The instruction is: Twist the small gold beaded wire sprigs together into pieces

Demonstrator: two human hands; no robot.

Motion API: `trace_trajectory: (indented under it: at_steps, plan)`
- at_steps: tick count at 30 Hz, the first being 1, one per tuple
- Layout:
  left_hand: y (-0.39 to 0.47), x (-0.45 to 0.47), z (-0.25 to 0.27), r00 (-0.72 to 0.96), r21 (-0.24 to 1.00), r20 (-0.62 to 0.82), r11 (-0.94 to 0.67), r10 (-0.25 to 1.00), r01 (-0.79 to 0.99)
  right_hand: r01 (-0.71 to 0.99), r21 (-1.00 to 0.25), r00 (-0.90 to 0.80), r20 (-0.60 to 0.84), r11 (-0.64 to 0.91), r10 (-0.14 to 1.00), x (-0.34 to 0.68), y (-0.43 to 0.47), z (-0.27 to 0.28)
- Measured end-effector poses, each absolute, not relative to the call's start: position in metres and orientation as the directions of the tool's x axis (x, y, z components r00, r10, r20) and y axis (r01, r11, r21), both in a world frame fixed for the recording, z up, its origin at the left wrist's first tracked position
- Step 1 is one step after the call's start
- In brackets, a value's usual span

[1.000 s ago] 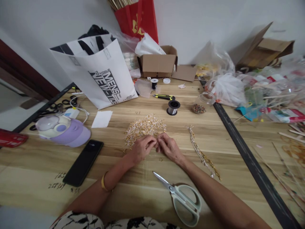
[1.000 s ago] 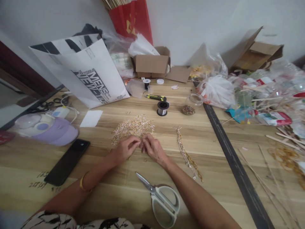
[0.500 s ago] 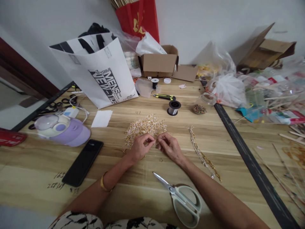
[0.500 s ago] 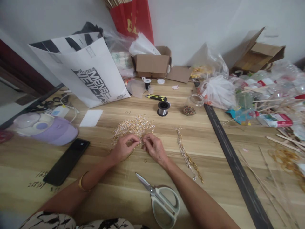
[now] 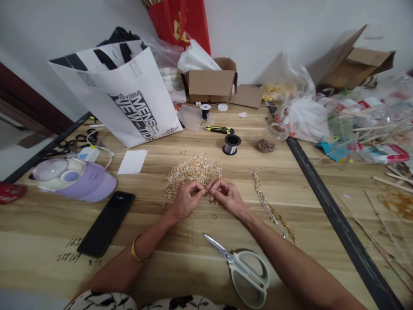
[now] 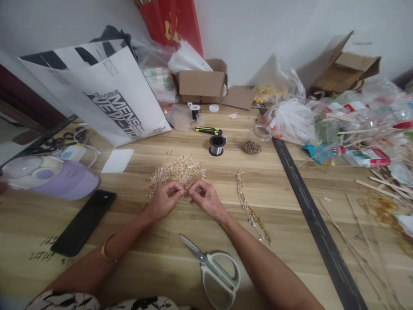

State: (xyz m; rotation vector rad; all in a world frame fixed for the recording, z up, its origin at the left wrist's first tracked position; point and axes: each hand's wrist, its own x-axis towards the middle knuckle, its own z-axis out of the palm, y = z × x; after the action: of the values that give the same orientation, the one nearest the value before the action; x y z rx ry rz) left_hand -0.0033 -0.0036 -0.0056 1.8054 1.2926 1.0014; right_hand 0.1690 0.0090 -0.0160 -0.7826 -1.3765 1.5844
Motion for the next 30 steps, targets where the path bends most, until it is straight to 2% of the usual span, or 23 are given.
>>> trace_trajectory:
  at_steps: [11, 17, 30]
  plan:
    - [-0.0029, -0.0043, -0.0064, 0.219, 0.851, 0.161, -0.248, 0.962, 0.463, -0.223, -0.975, -0.458, 0.096, -0.010, 0.884, 0.1707, 0.0109, -0.0166]
    - [-0.0023, -0.0059, -0.0058, 0.238, 0.873, 0.126, -0.221, 0.963, 0.435, -0.271, -0.961, -0.473, 0.077, -0.062, 0.878, 0.1710, 0.0114, -0.0151]
    - [-0.0031, -0.0046, -0.0102, 0.214, 0.781, 0.252, -0.329, 0.944, 0.530, -0.264, -0.958, -0.513, 0.040, -0.114, 0.858, 0.1712, 0.0120, -0.0213]
